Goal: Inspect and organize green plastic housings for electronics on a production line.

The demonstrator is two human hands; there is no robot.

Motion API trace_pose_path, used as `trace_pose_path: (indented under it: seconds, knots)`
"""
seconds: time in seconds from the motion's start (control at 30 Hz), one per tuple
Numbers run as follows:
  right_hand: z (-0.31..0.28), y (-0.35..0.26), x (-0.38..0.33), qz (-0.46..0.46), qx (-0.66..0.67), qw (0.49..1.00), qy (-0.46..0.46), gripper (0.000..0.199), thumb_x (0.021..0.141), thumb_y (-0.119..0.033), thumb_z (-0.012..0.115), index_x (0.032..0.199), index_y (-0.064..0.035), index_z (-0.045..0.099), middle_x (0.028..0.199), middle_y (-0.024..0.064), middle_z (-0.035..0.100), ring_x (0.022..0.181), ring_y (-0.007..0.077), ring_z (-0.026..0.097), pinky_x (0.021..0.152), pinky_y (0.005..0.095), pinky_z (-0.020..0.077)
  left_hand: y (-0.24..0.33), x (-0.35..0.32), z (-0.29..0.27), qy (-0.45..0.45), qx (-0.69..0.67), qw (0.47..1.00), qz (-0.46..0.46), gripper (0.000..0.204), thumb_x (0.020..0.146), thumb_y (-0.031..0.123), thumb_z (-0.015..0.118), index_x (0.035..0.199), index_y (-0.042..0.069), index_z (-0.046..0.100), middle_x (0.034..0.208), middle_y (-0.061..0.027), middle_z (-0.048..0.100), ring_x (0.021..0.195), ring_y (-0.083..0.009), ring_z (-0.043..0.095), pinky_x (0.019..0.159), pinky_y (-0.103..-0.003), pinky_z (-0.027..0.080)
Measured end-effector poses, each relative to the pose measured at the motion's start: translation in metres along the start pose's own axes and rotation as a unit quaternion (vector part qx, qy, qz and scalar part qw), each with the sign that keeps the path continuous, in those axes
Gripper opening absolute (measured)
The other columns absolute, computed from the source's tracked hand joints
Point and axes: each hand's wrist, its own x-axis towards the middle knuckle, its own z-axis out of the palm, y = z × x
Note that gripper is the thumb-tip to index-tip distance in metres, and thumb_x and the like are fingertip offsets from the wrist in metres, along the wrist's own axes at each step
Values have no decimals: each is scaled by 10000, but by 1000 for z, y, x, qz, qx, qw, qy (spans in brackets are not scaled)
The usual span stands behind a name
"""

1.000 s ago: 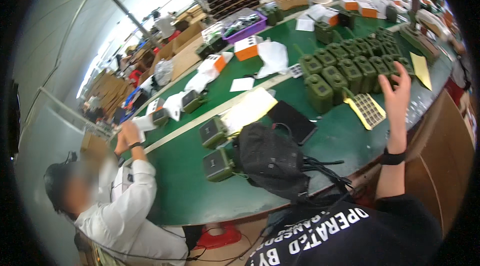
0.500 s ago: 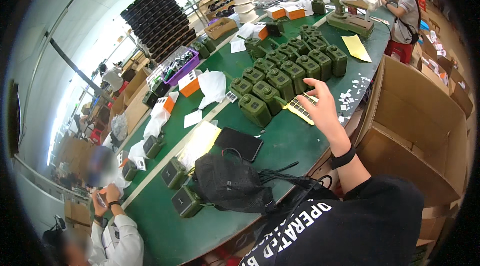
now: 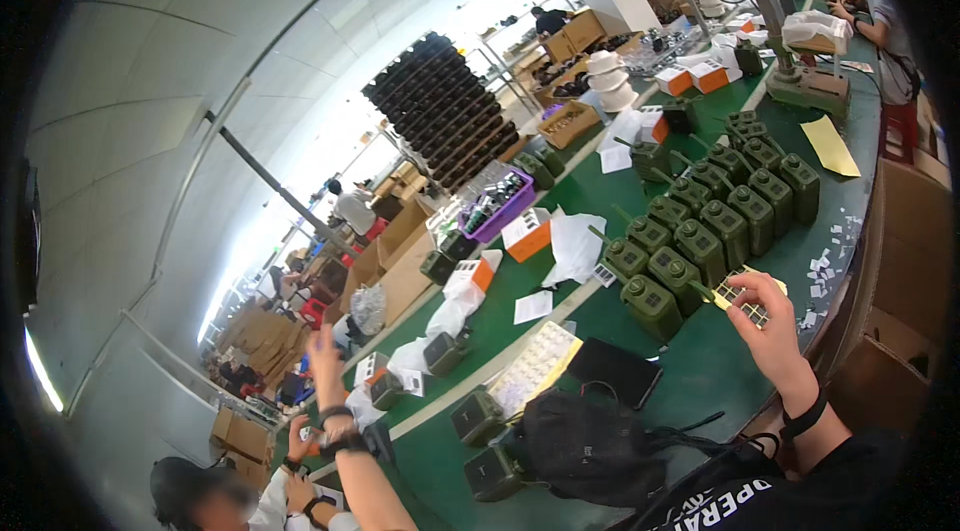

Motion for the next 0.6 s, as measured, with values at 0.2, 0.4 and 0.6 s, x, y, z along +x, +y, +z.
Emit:
trace_pose_path:
  seconds: [0.2, 0.4, 0.6]
  knots:
    - [-22, 26, -13, 59, -16, 995, 73, 224, 774, 23, 553, 995, -8, 569, 941, 50, 556, 775, 104, 523, 721, 235, 418, -123, 22, 147, -207, 338, 906, -150, 1077, 660, 649, 633, 1383, -33, 218, 1356, -304, 333, 1288, -398, 314, 1066, -411, 250]
    - [-45, 16, 2, -1, 42, 986, 158, 157, 830, -18, 533, 981, 12, 563, 976, 68, 542, 848, 110, 501, 768, 236, 408, -106, -14, 209, -149, 537, 816, -156, 983, 711, 624, 594, 1417, 66, 198, 1420, -290, 203, 1318, -445, 191, 1015, -635, 151]
    - [-2, -55, 64, -161, -39, 979, -120, 449, 763, -387, 667, 1014, -21, 595, 1101, 157, 549, 999, 287, 525, 874, 366, 396, 41, -69, 226, -113, 430, 776, 448, 680, 734, 318, 678, 1303, 95, 382, 1328, -190, 365, 1295, -363, 261, 1035, -581, 171]
